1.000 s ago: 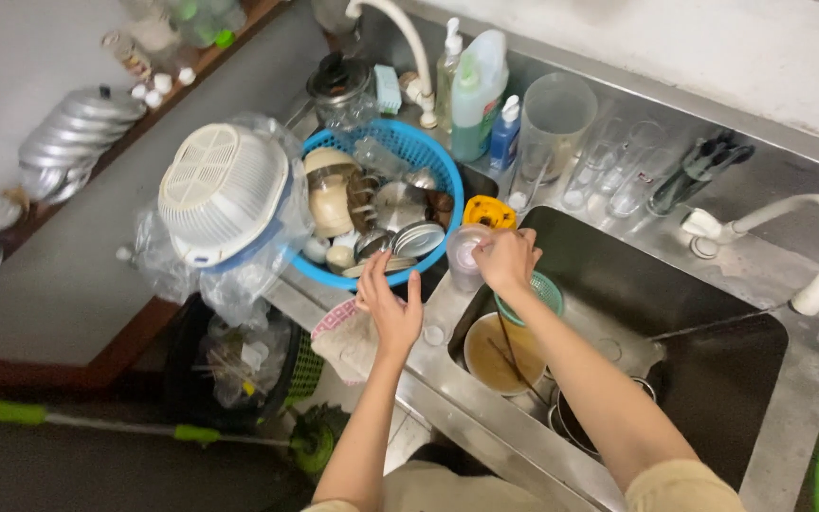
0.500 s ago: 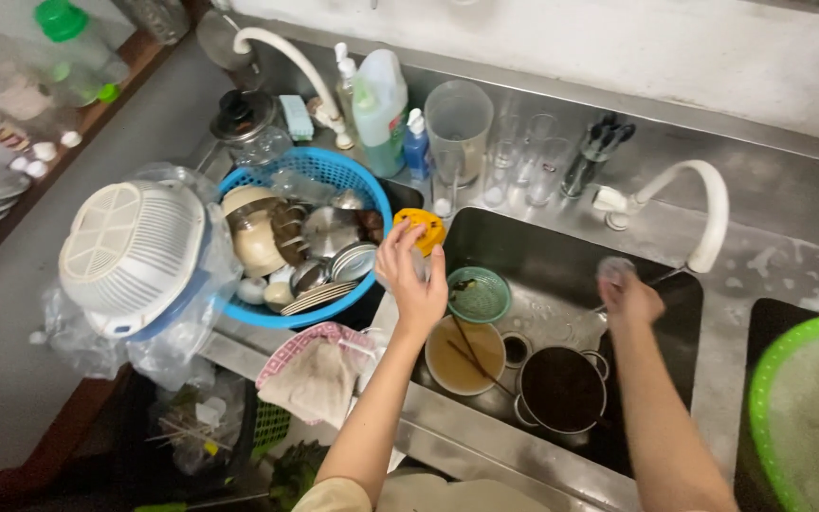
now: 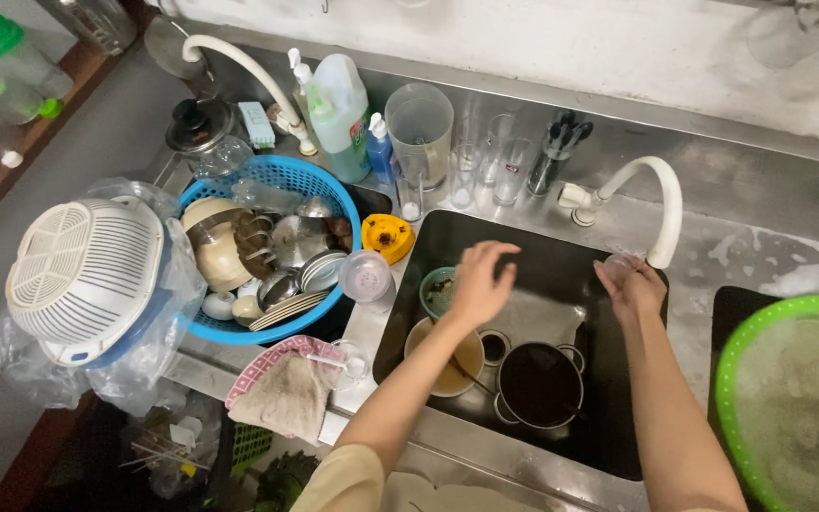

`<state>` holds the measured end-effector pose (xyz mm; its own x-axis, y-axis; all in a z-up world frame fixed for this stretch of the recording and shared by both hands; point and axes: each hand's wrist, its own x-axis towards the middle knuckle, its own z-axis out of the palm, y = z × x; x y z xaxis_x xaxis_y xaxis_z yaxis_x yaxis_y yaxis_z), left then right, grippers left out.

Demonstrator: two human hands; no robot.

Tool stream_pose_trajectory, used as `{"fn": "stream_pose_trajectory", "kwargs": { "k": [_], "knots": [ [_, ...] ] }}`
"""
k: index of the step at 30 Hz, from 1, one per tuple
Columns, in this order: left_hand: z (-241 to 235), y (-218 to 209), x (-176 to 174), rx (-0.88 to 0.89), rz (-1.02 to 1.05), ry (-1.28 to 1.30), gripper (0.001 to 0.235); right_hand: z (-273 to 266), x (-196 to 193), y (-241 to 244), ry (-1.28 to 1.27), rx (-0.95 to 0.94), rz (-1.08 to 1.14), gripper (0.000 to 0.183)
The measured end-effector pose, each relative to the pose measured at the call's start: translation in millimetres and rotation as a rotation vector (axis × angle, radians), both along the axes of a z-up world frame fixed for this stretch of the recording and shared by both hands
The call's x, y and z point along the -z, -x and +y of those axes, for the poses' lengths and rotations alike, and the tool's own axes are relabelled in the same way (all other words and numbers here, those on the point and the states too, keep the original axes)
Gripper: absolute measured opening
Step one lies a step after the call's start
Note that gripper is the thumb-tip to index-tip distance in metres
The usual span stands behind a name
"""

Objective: The person rinses two plastic cups in a sink, carries them to a table, and wipes the interior and exterior of both cups with a white cloth.

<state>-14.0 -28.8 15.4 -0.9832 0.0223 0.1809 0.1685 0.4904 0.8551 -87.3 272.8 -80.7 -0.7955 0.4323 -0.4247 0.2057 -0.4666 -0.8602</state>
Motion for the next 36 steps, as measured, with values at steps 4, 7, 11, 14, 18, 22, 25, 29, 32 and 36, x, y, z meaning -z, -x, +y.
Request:
{"fn": "stream_pose_trajectory", "kwargs": {
  "k": [4,7,11,14,18,22,25,29,32,36],
  "knots": [
    [32.4,9.5,-2.9,0.194,-0.163,0.022,0.032,-14.1,-24.2,-16.3,0.003,-0.057,0.057,0.046],
    [58.2,19.5,7.2,0.299,-0.268,0.014,0.034,-21.8,-40.1,-24.7,-0.062,-0.128,0.046,0.035],
    [83.7,27.6,3.3,0.342,-0.245,0.065,0.034,-18.0,-39.7,-17.8,-0.022,-0.264,0.018,0.036],
    [99.4,30.2,-23.3,0.419,-0.239,0.255,0.041,-9.0,-34.3,-10.2,0.206,-0.278,0.066,0.045],
    [122.3,42.9,-22.2,0.453,-0.352,0.446,0.046,-10.7,-47.4,-9.9,0.458,-0.192,0.097,0.049],
    [127.7,46.9,-35.6,0.519,-0.246,0.554,0.04,18.8,10.8,11.4,0.392,-0.181,0.086,0.04],
    [130.7,47.8,-37.3,0.528,-0.247,0.658,0.044,35.9,37.0,17.2,0.325,-0.275,0.083,0.046],
    [133.7,49.4,-37.3,0.524,-0.191,0.698,0.046,38.2,40.5,13.0,0.332,-0.269,0.062,0.046],
    [133.0,41.4,-39.8,0.525,-0.259,0.648,0.046,50.2,73.8,18.3,0.343,-0.239,0.04,0.045],
    [120.4,28.5,-76.9,0.476,-0.264,0.61,0.053,27.5,23.4,1.7,0.447,-0.14,0.036,0.041]
  ]
}}
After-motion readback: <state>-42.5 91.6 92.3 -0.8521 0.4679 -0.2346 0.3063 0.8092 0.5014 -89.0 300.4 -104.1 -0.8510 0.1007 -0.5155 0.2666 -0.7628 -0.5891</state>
